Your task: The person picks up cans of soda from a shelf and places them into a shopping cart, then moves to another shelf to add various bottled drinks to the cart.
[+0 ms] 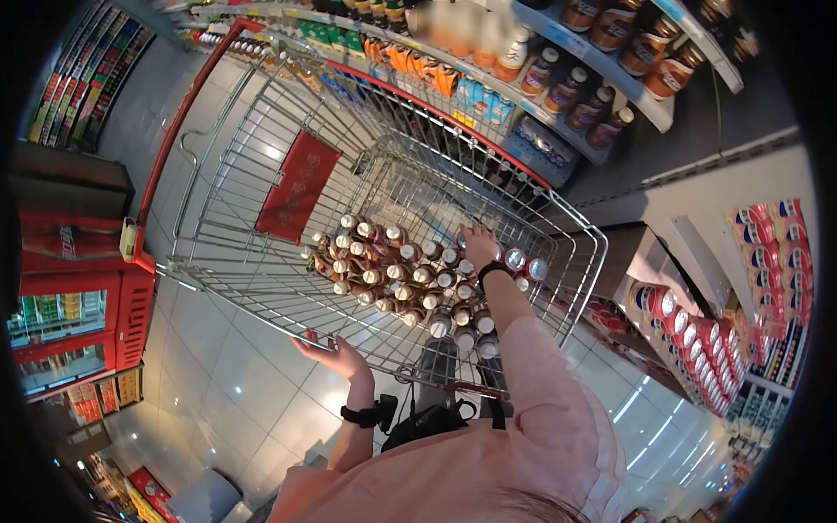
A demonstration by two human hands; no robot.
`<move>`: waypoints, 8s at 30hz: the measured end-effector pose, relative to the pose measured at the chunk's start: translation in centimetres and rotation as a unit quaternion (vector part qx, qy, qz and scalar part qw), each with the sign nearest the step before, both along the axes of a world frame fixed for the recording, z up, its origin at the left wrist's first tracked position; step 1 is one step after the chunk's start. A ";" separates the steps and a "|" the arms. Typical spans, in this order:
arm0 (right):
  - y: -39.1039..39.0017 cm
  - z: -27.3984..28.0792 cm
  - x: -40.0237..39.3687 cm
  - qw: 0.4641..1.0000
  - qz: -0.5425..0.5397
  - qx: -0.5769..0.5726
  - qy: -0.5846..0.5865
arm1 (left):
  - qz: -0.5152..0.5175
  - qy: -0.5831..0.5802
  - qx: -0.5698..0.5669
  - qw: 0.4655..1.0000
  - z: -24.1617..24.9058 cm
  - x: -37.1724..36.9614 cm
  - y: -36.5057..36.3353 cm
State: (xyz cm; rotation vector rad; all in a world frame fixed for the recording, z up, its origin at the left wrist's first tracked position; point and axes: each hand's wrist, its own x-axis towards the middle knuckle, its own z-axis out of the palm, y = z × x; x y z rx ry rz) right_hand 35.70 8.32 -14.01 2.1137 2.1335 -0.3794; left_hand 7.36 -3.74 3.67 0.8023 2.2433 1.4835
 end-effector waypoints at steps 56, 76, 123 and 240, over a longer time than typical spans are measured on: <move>-47.2 17.3 -4.6 0.974 0.039 0.172 0.144 | -0.498 0.540 -0.155 0.661 0.1 3.4 -19.2; -57.5 18.2 -3.6 0.976 0.019 0.124 0.175 | -0.611 0.492 -0.013 0.619 0.9 4.3 -28.0; -75.7 18.0 17.2 0.972 -0.171 0.135 0.084 | -0.808 0.276 -0.401 0.332 -5.8 25.7 -39.6; -37.9 29.2 55.5 0.995 -0.079 0.067 -0.008 | -0.387 0.331 0.033 0.860 3.6 34.4 -52.2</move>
